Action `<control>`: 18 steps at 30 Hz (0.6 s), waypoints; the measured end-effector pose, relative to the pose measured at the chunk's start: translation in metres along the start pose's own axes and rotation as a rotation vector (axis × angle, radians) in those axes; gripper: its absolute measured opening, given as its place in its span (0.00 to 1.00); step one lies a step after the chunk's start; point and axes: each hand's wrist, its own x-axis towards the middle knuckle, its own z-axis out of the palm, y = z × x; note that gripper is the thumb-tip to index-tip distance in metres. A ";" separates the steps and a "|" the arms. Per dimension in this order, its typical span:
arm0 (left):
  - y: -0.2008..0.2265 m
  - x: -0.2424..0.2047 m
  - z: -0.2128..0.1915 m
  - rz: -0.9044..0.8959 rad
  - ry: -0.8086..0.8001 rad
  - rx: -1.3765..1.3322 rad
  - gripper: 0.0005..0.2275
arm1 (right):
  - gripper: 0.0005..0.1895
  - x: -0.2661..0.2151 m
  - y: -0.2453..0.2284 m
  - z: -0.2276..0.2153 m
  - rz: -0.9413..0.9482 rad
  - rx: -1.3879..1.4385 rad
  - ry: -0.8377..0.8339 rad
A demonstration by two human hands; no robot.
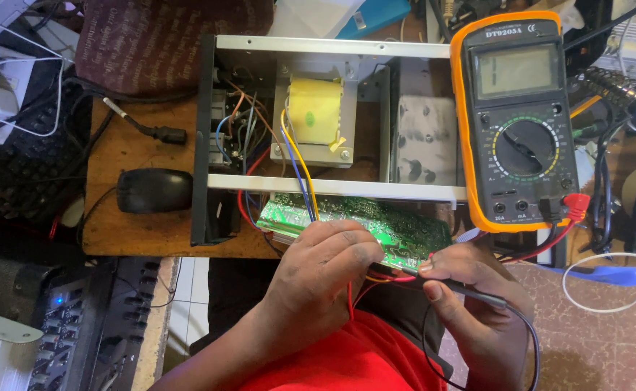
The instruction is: The person uses a multimeter to test electrical connections on a circuit board inside an open electronic chassis. They move the multimeter probes between different points on the board and wires while observing the digital display.
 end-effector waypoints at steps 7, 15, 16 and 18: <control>-0.002 -0.003 0.001 -0.002 0.000 0.001 0.08 | 0.04 0.007 -0.007 0.000 -0.054 -0.073 -0.039; -0.002 -0.003 -0.001 -0.007 -0.005 -0.025 0.07 | 0.03 0.010 -0.009 0.002 -0.079 -0.064 -0.044; -0.002 -0.003 0.000 -0.004 0.000 -0.019 0.07 | 0.03 0.010 -0.008 0.002 -0.080 -0.058 -0.044; -0.003 -0.002 0.000 0.003 0.004 -0.015 0.06 | 0.04 0.010 -0.008 0.002 -0.083 -0.053 -0.042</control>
